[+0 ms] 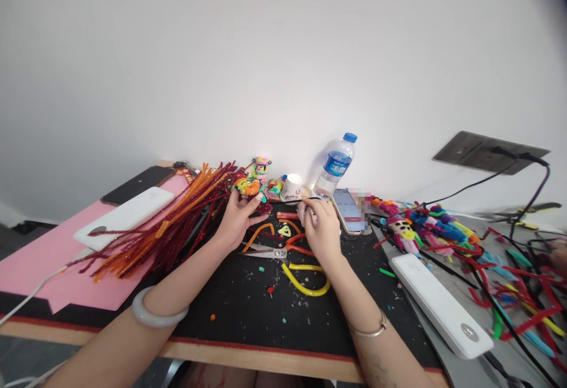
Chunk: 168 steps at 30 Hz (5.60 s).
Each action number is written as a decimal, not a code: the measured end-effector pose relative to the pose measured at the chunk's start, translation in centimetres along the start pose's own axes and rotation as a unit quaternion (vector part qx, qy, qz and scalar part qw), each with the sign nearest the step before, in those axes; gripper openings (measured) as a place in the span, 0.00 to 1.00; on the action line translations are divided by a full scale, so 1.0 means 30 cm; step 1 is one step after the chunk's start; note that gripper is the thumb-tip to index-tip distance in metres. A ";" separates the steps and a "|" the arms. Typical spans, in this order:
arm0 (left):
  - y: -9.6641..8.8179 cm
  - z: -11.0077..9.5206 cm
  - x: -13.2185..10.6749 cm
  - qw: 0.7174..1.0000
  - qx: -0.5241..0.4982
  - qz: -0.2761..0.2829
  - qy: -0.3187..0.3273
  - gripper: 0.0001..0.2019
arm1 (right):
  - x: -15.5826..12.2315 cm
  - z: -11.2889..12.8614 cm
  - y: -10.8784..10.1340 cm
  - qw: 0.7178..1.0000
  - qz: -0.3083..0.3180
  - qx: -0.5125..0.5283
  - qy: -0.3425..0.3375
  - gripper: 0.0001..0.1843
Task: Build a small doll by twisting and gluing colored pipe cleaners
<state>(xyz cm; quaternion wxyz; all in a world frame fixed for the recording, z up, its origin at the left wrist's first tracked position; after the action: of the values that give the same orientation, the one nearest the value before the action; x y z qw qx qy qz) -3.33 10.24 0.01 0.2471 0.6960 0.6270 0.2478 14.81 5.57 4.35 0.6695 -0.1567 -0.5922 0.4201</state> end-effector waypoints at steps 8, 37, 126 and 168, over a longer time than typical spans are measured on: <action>0.006 0.008 -0.007 1.000 0.010 0.000 -0.015 0.21 | -0.031 -0.174 0.035 0.964 0.198 -0.142 0.102 0.22; 0.028 0.031 -0.003 0.992 -0.093 0.056 -0.070 0.15 | -0.086 -0.204 -0.006 0.892 0.307 0.281 0.174 0.19; 0.000 -0.007 0.003 0.999 0.019 -0.012 0.047 0.21 | -0.058 -0.198 -0.001 0.973 0.183 -0.127 0.066 0.28; 0.020 0.003 -0.012 0.999 0.021 -0.008 0.038 0.20 | -0.055 0.063 0.118 0.971 0.203 0.008 -0.129 0.07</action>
<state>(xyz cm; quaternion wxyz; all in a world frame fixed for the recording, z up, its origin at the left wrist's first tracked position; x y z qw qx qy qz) -2.86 9.82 0.32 0.2102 0.6861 0.6464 0.2593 11.83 5.91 1.21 0.4890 -0.2129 -0.6262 0.5687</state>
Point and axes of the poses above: each hand's wrist, its own x-axis towards the middle knuckle, its own y-axis out of the palm, z = x × y, the point moved 6 cm from there along x, towards the middle knuckle, and after that the axes turned 11 degrees about -x, right-handed, at the moved point
